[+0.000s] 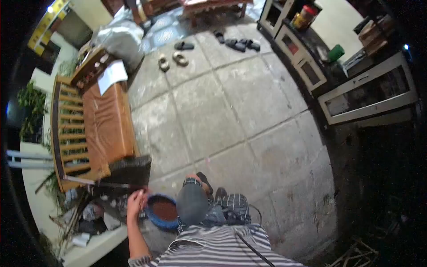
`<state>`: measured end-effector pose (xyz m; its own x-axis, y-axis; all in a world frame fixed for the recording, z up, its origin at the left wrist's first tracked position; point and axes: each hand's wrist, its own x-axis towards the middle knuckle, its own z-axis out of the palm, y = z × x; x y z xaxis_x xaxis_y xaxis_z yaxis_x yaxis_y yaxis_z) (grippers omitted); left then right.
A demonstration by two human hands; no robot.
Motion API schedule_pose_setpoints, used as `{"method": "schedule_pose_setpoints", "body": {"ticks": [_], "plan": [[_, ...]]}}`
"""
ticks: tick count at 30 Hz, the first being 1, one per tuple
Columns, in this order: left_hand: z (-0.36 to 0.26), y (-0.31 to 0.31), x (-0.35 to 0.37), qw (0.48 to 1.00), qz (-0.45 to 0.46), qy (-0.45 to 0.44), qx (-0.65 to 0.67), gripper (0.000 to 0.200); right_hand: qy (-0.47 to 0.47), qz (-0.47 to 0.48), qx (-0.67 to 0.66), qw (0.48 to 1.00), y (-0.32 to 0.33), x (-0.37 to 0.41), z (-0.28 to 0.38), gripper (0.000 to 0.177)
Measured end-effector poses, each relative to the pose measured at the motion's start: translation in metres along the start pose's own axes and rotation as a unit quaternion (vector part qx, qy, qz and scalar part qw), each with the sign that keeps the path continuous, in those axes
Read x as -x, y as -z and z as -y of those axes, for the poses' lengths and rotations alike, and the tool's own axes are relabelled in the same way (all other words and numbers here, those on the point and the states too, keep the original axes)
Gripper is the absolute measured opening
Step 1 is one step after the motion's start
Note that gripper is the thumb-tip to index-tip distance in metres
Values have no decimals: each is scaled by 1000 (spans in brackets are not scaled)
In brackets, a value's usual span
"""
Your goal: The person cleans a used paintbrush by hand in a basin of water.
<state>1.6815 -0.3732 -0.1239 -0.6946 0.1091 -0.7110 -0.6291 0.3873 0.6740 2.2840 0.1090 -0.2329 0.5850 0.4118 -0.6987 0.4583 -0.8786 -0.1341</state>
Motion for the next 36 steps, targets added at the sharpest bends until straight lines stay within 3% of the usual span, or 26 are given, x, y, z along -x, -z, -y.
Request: {"method": "schedule_pose_setpoints", "body": {"ticks": [1,4,6,7,8,9,10,12,13,15,16,17,18,19,20,21,23,24,25,26,27,28,30,32,33,36], "plan": [[15,11,-18,989,-88,109,47,25,-34,27,12,999,-11,6,-4,48],[2,6,-81,991,-34,114,61,32,16,92,43,995,-43,17,70,58],[-66,-38,-104,992,-16,110,57,39,126,104,120,979,-69,124,216,53],[-89,-49,-122,994,18,100,41,41,216,71,125,966,-74,135,269,49],[-117,-57,-146,994,35,94,33,39,377,59,210,900,-70,91,322,48],[-140,-60,-170,995,51,87,21,36,325,71,165,928,-58,159,382,33],[-156,-53,-201,995,57,77,-18,35,457,45,185,869,-45,206,429,29],[-151,-28,-272,991,98,65,-66,33,584,-63,282,759,7,246,510,28],[-185,-25,-277,987,98,92,-88,33,628,-104,282,718,16,345,531,30],[-253,-26,-279,988,69,96,-98,33,605,-144,280,731,47,446,558,29],[-284,-22,-283,989,58,93,-98,33,633,-147,239,721,67,459,565,30],[-311,-21,-289,990,45,91,-95,33,609,-138,225,748,81,481,568,32],[-331,-21,-297,992,31,89,-87,33,670,-197,116,706,86,474,560,35],[-348,-17,-311,993,36,88,-75,32,712,-276,88,640,99,453,541,36],[-376,-24,-323,993,31,67,-87,32,718,-334,45,609,85,425,521,36],[-401,-29,-323,993,30,56,-103,32,667,-356,27,654,44,391,503,37],[-444,-33,-324,993,77,41,-81,31,462,-314,48,828,-81,309,455,37],[-478,-35,-319,995,79,13,-65,31,331,-219,99,912,-161,280,445,38],[-518,-54,-307,997,0,17,-80,30,218,-108,162,957,-231,262,441,38],[-534,-65,-327,993,34,41,-102,32,132,-19,225,965,-277,265,440,39],[-559,-71,-355,993,39,37,-104,34,105,40,245,963,-315,264,451,39],[-585,-84,-391,986,99,3,-135,37,87,85,268,956,-339,270,464,40],[-661,-132,-451,928,88,-176,-317,38,72,132,289,945,-372,279,512,41],[-734,-182,-496,941,119,-241,-207,36,81,138,302,940,-404,287,589,42],[-766,-203,-514,958,136,-224,-118,34,95,132,308,937,-417,291,637,43],[-817,-244,-577,962,145,-213,-92,33,207,83,321,920,-473,311,808,46]]}}
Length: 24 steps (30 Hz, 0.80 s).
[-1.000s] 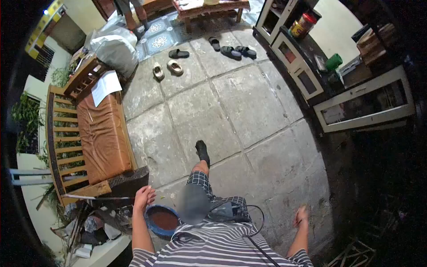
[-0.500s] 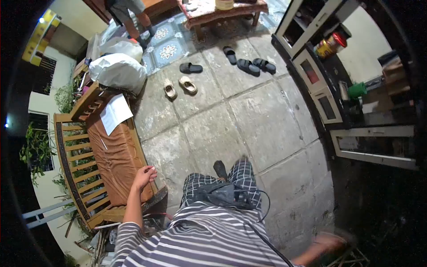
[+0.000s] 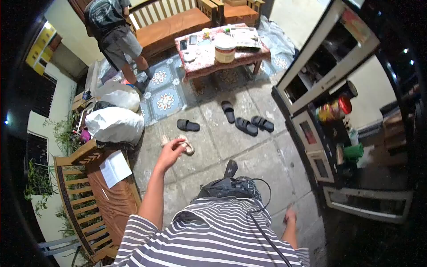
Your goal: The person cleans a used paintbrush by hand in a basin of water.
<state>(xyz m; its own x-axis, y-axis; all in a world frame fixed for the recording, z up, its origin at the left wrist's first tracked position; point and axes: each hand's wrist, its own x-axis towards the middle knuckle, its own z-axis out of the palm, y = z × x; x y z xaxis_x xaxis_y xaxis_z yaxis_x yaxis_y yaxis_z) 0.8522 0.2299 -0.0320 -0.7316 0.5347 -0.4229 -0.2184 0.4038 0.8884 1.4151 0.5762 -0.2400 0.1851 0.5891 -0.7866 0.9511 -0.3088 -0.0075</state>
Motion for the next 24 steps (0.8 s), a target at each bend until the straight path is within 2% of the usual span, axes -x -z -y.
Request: {"method": "schedule_pose_setpoints", "body": {"ticks": [2,3,5,7,9,11,12,13,15,17,19,20,21,22,23,24], "plan": [[-5,-4,-24,1000,7,7,-20,34,128,-100,13,987,44,-10,129,47],[-1,-2,-33,999,-11,16,-25,34,238,-158,-42,957,63,2,197,39],[14,2,-43,988,-84,96,87,31,442,-247,-6,862,90,2,306,28],[51,10,-50,967,-148,163,131,32,525,-192,-50,828,104,7,400,19],[62,17,-56,942,-196,224,153,33,507,-81,-106,851,110,49,485,23],[71,27,-70,917,-235,260,188,32,507,20,-162,847,103,83,552,21],[71,35,-86,904,-256,275,203,32,477,48,-161,863,99,97,584,20],[70,46,-107,897,-268,276,218,32,478,95,-193,852,89,97,613,21],[66,71,-150,883,-290,280,240,32,507,121,-213,826,69,104,669,23],[32,103,-203,907,-271,259,190,34,451,228,-289,813,57,147,731,26],[-9,139,-264,933,-249,226,132,36,430,322,-284,795,40,170,794,25],[-29,154,-292,940,-248,201,122,37,439,328,-271,791,29,188,826,25],[-49,169,-318,947,-246,177,109,38,427,390,-303,758,10,186,856,25],[-71,181,-341,952,-241,168,92,38,398,431,-297,753,0,197,886,25],[-93,191,-367,956,-237,154,76,38,382,431,-310,756,-15,207,916,23],[-111,198,-393,960,-234,138,61,39,411,436,-281,749,-41,187,946,23]]}}
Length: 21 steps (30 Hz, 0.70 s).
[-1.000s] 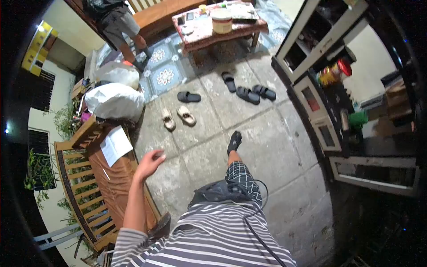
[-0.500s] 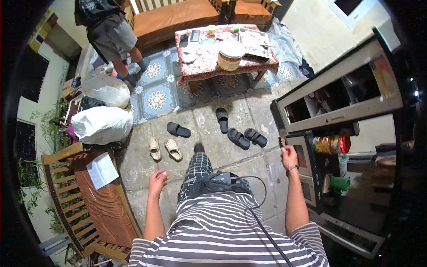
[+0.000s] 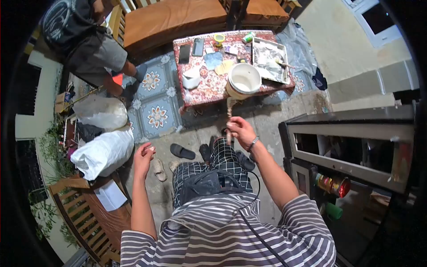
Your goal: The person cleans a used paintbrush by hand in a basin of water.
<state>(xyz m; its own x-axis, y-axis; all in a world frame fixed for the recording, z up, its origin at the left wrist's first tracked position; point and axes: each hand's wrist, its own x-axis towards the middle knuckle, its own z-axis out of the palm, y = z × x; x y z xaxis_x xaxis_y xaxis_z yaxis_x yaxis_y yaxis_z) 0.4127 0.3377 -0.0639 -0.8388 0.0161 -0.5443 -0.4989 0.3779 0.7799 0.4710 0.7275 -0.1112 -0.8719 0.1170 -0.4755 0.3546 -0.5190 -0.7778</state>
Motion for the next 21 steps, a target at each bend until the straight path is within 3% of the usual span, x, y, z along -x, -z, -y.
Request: {"method": "schedule_pose_setpoints", "body": {"ticks": [3,5,6,9,11,13,19,21], "plan": [[-42,-21,-50,999,16,-30,-3,37,-20,-78,135,988,-26,-94,-3,19],[-39,-38,-95,998,26,-55,-3,32,2,-145,248,958,-14,-180,-46,24],[-38,-51,-114,998,21,-54,-3,32,10,-202,343,917,-21,-203,-40,25],[-45,-95,-189,998,7,-64,-20,32,54,-291,451,842,-12,-289,-51,18],[-48,-132,-227,997,0,-73,-28,32,73,-341,447,824,2,-333,-55,22],[-63,-162,-278,994,0,-100,-42,31,27,-360,416,835,19,-379,-68,23],[-88,-212,-397,947,-83,-171,-260,30,31,-410,453,791,36,-436,-78,24],[-89,-215,-426,939,-49,-173,-292,29,36,-413,459,786,41,-444,-83,25]]}}
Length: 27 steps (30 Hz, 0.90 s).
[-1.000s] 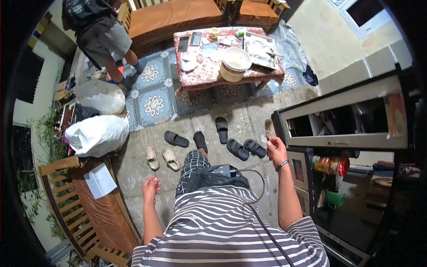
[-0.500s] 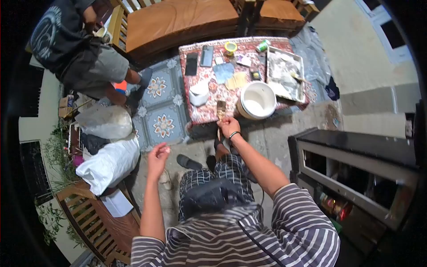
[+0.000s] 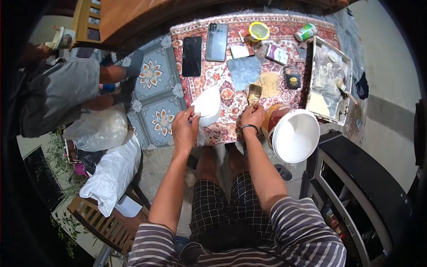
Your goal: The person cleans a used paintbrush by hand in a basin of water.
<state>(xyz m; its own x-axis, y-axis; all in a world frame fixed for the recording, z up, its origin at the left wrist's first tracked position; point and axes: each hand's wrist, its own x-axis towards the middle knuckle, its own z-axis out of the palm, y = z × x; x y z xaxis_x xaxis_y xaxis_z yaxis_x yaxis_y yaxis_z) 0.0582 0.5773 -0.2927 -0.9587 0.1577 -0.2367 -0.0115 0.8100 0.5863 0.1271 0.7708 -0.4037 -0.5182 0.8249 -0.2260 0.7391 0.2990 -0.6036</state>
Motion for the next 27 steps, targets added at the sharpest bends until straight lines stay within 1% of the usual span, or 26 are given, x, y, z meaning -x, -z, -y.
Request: {"method": "schedule_pose_setpoints", "body": {"ticks": [2,3,4,6,7,8,10,11,12,14,15,18,19,20,22,23,26,27], "plan": [[5,-7,-19,998,52,-2,-40,28,12,6,0,1000,1,-4,-2,27],[7,-9,-25,994,85,5,-68,27,-4,21,-3,1000,3,-5,-1,28],[7,-9,-30,988,118,12,-95,27,6,6,8,1000,3,-5,0,28],[7,-8,-34,984,136,23,-117,23,27,-25,30,999,5,-1,6,29],[10,-10,-37,980,148,25,-127,22,78,-61,44,994,7,4,11,31],[13,-11,-38,977,159,27,-137,21,93,-34,21,995,9,9,18,31],[23,-18,-36,984,132,9,-122,18,123,19,-28,992,16,21,36,29],[25,-18,-38,986,116,-1,-116,17,89,66,-45,993,22,28,52,24],[27,-17,-38,994,88,-19,-63,15,109,83,-77,988,20,35,57,16],[28,-11,-35,997,33,-54,40,11,143,126,-141,972,29,46,81,12],[28,-9,-33,996,37,-51,59,11,172,159,-121,964,31,49,87,12],[19,-2,-31,991,51,-31,121,9,168,298,-118,932,38,55,116,19],[18,-2,-29,988,59,-19,143,9,230,264,-101,931,33,59,120,26],[17,-2,-29,984,69,-7,166,8,226,267,-48,936,30,63,124,25],[22,-7,-30,984,70,-65,151,9,215,271,59,936,24,71,131,23],[25,-8,-31,983,69,-93,143,9,220,270,78,934,18,74,129,20],[30,-4,-34,990,25,-126,63,10,211,236,97,944,-1,82,123,19],[35,-5,-36,989,45,-109,88,11,224,209,72,949,-6,84,121,14]]}}
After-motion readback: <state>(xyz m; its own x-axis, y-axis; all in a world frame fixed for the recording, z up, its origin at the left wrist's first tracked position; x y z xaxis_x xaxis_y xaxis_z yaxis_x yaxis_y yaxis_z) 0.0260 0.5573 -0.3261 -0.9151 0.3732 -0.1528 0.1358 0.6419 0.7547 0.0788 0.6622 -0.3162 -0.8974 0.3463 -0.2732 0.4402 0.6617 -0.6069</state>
